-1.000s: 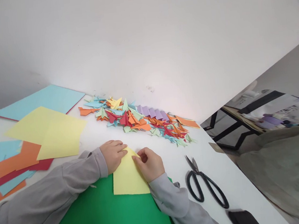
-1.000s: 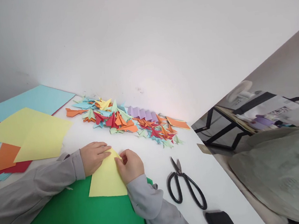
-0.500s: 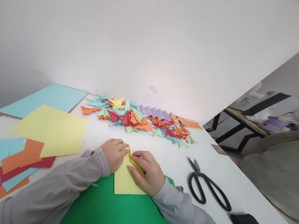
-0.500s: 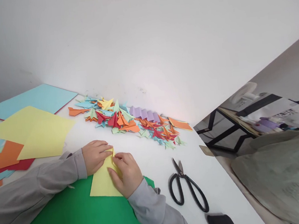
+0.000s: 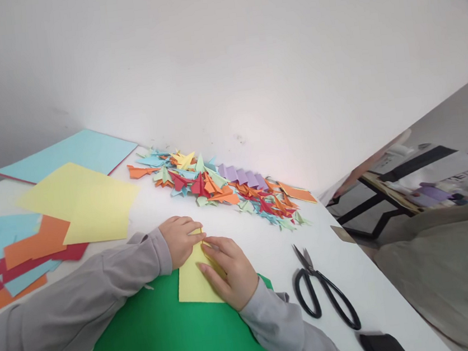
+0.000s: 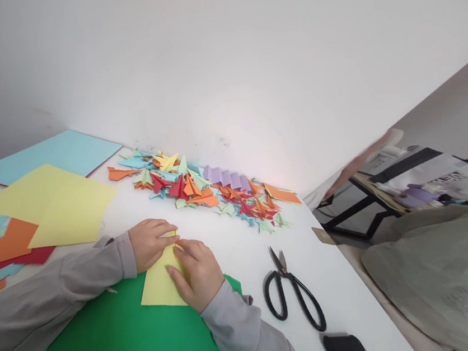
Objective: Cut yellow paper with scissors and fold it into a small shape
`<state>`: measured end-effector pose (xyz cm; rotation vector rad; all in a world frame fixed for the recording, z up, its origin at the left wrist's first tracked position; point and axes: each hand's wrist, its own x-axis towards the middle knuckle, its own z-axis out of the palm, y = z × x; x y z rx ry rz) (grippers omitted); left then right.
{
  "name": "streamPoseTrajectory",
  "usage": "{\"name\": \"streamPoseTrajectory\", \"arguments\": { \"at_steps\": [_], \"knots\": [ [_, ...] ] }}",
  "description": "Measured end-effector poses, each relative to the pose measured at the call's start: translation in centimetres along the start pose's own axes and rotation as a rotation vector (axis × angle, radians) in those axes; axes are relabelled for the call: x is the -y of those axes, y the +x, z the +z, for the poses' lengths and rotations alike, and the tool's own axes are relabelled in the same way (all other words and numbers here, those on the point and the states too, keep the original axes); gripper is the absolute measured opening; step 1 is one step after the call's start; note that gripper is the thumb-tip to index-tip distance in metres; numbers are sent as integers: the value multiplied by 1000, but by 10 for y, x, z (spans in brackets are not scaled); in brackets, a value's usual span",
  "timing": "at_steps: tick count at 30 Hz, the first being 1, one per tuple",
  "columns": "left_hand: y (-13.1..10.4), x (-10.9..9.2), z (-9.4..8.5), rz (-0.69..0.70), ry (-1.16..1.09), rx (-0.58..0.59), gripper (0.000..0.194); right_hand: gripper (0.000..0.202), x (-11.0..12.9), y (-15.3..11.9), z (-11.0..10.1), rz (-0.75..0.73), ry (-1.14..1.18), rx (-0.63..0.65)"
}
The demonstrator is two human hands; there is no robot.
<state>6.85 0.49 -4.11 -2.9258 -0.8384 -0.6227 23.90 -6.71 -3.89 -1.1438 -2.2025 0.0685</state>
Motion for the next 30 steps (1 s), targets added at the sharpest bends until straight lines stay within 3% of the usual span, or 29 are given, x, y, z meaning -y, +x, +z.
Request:
{"name": "streamPoseTrajectory", "arguments": {
  "at_steps": [16,23,30],
  "knots": [
    [2,0,-1,15,44,31,34,34,4,-4,-4,-15,-75,36],
    [1,1,1,22,48,3,31,29,2,-7,-9,140,47,-50],
    [1,1,1,19,37,8,32,30,1,-7,-7,32,-67,43]
  ]
}}
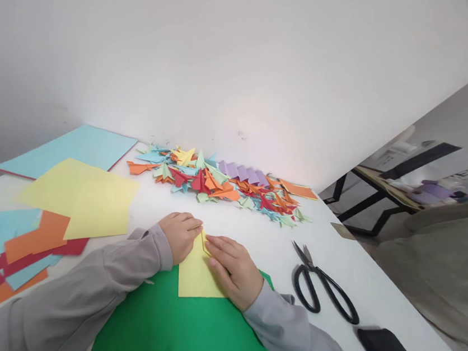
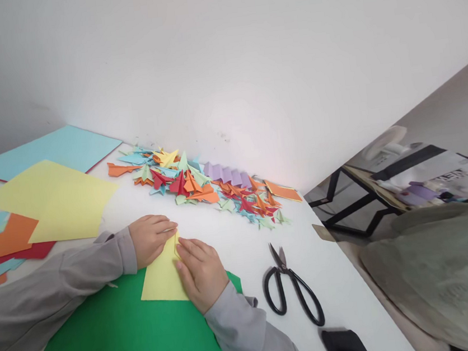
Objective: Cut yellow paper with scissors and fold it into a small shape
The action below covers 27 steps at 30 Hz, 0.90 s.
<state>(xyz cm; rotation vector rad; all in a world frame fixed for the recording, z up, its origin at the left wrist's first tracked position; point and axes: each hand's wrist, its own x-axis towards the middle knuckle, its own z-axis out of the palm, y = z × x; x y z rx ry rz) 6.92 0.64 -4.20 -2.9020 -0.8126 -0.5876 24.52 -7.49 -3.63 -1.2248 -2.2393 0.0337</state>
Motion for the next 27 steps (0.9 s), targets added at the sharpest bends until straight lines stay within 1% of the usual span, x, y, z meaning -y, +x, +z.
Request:
{"name": "streamPoseTrajectory", "arguments": {
  "at_steps": [4,13,27],
  "knots": [
    [0,0,-1,-1,0,13,32,30,0,0,1,-10,-32,12],
    [1,0,-2,0,8,13,33,32,4,-2,0,-16,-112,85],
    [1,0,0,-9,-12,16,34,32,5,-2,3,-33,-178,94]
  ]
}}
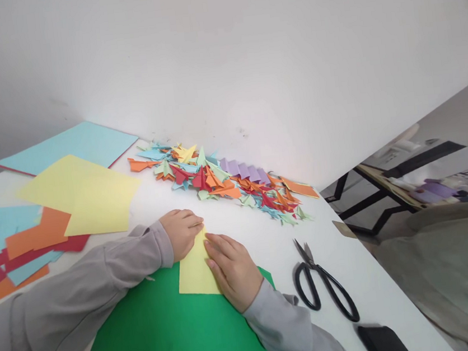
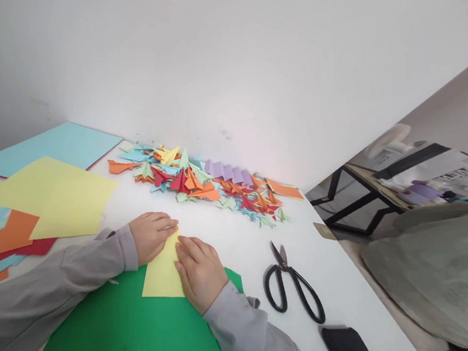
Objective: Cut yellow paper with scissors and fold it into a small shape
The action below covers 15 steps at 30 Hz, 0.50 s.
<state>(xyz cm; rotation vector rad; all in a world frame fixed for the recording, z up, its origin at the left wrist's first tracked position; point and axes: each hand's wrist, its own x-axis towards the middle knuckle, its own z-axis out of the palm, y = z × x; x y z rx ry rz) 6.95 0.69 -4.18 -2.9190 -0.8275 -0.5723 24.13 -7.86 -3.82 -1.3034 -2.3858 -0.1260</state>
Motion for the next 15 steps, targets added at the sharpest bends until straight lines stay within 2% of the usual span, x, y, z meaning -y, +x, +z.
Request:
{"name": "streamPoseTrajectory", "arguments": {
  "at_steps": [15],
  "knots": [
    [0,-3,-1,-45,59,-18,33,31,0,0,1,6,7,1]
  ]
}}
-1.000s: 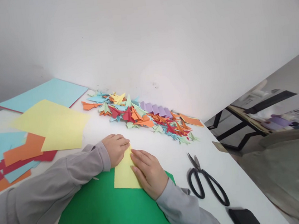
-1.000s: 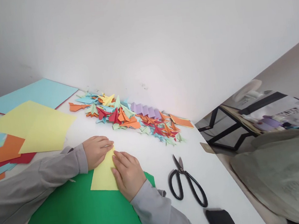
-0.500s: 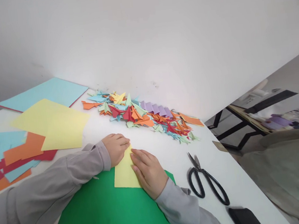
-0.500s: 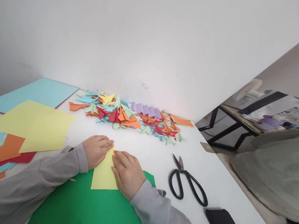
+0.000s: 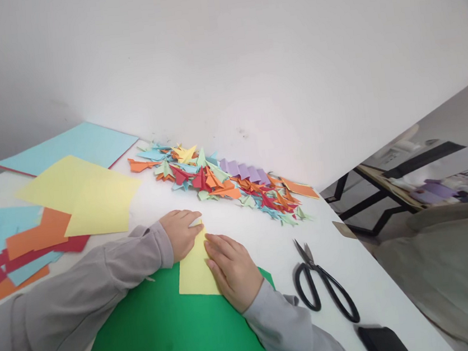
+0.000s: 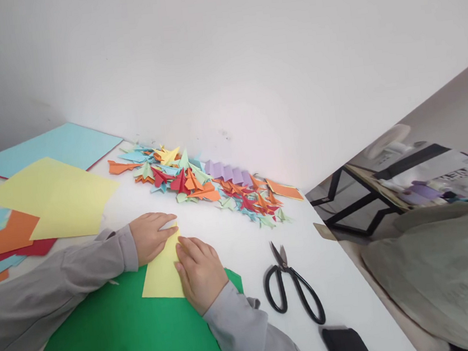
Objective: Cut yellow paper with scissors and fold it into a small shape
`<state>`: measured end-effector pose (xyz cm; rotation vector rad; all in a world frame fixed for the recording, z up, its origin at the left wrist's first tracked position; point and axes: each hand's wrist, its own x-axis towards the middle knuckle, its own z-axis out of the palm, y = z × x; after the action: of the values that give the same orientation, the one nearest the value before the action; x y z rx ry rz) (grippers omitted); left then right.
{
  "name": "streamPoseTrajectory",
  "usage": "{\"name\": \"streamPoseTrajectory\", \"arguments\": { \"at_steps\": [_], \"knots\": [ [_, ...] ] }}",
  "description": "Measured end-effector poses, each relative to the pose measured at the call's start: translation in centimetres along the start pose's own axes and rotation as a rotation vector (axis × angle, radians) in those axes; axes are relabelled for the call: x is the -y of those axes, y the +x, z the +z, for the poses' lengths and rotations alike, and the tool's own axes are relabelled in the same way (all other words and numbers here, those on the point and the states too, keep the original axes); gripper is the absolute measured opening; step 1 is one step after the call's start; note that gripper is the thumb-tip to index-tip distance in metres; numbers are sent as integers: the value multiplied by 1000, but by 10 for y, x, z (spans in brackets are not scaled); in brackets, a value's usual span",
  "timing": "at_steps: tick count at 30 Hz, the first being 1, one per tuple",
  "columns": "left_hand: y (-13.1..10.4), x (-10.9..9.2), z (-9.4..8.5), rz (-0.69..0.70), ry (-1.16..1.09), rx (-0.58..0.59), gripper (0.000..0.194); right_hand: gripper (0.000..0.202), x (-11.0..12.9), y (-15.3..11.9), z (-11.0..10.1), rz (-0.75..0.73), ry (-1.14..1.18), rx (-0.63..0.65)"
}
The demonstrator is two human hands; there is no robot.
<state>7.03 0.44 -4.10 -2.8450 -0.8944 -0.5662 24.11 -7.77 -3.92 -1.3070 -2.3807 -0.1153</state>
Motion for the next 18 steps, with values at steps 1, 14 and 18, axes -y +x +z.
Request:
{"name": "streamPoseTrajectory", "arguments": {
  "at_steps": [1,14,18],
  "knots": [
    [0,0,0,4,0,1,33,32,0,0,0,-1,-1,-1],
    [1,3,0,51,-43,21,33,32,0,0,0,-6,-1,-1],
    [1,2,0,48,-44,13,33,31,0,0,0,-1,-4,1]
  ]
}}
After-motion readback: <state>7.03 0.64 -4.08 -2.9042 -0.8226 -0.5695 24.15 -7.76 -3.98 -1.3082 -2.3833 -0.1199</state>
